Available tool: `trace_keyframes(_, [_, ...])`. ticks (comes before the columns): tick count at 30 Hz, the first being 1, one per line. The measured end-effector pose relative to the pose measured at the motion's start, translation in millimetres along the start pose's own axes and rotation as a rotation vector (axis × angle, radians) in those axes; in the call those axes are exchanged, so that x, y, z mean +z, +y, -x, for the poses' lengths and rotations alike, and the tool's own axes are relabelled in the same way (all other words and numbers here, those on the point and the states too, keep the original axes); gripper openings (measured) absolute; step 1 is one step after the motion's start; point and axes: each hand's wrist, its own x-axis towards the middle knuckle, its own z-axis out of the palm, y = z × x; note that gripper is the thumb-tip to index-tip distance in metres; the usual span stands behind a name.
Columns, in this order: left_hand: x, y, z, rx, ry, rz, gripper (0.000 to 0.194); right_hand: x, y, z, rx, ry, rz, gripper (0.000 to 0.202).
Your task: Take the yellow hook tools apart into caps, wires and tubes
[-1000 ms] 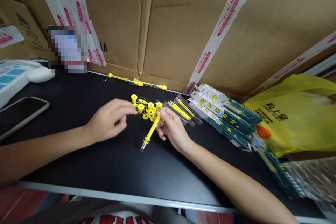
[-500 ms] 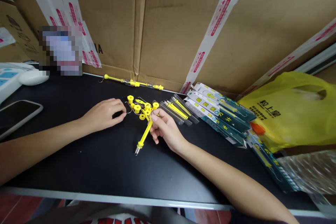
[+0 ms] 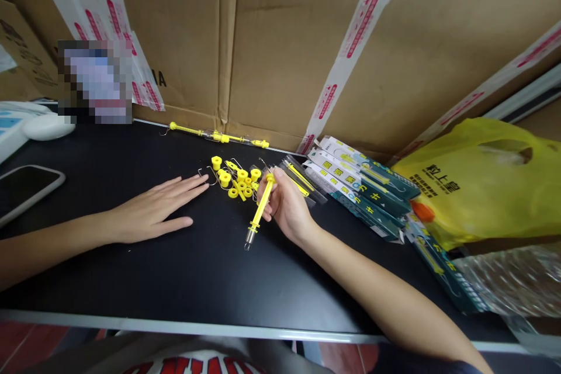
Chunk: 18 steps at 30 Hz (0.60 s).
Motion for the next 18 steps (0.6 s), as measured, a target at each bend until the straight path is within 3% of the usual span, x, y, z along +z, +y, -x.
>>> trace_keyframes(4, [1.5, 11, 14, 0.049, -0.061, -0.042, 0.071, -1, -1, -2, -0.012, -0.003, -0.012, 0.026])
trace_keyframes(8, [3.9, 40, -5, 0.129, -0.103, 0.034, 0.074, 3, 3, 0, -0.031, -0.013, 0.025, 0.024])
trace_keyframes(11, [8.0, 71, -24, 0.313, -0.138, 0.154, 0.077, 6, 8, 3, -0.022, -0.052, 0.068, 0.023])
trace_keyframes(14, [15.9, 106, -25, 0.525, -0.126, 0.303, 0.072, 6, 12, 6, 0.001, -0.096, 0.115, 0.022])
trace_keyframes(18, [26.9, 139, -4, 0.842, -0.212, 0.483, 0.034, 4, 15, 8, 0.049, -0.137, 0.178, 0.023])
